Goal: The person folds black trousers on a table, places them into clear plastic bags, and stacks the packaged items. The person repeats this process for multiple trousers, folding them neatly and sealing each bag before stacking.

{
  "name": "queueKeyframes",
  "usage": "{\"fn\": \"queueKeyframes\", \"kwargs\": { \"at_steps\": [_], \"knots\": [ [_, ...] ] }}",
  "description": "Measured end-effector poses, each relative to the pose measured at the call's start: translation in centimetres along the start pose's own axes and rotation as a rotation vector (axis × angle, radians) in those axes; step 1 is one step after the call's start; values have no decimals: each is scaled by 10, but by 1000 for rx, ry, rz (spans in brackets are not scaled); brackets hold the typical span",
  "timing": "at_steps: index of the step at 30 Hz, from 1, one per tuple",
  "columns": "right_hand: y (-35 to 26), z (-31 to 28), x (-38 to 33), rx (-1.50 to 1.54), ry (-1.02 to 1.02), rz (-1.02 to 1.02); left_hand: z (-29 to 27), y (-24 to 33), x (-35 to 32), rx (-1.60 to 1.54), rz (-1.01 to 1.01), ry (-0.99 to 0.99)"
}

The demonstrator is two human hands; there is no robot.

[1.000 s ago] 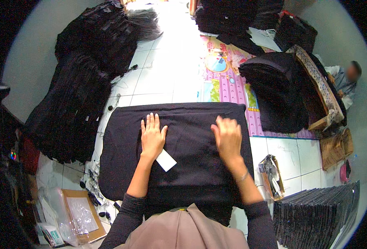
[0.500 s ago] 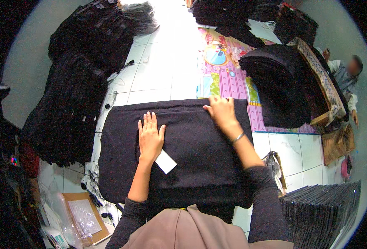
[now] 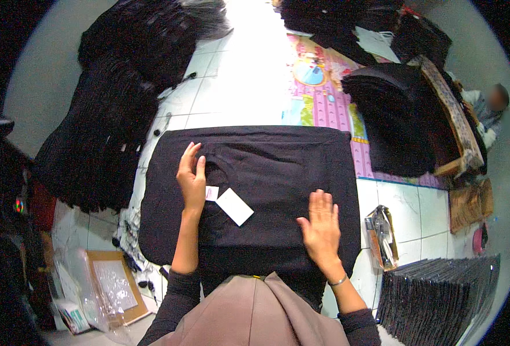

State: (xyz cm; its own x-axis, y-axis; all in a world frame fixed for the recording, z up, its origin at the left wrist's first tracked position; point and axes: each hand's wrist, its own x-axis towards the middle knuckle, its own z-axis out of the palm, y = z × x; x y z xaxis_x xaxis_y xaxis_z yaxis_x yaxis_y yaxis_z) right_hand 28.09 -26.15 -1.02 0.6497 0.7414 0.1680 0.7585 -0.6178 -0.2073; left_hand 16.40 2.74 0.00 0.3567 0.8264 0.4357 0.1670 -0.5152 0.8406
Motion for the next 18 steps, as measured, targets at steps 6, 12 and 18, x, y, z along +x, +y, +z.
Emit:
{"fn": "queueKeyframes", "kwargs": {
  "at_steps": [6, 12, 18],
  "knots": [
    [-52, -6, 14, 365, 60, -281, -96, 16, -75, 507, -368, -497],
    [-123, 12, 65, 236, -91, -424, -114, 25, -120, 140, -392, -454],
    [-95, 11, 137, 270, -92, -370, -118, 17, -110, 308, 125, -456]
  ]
}}
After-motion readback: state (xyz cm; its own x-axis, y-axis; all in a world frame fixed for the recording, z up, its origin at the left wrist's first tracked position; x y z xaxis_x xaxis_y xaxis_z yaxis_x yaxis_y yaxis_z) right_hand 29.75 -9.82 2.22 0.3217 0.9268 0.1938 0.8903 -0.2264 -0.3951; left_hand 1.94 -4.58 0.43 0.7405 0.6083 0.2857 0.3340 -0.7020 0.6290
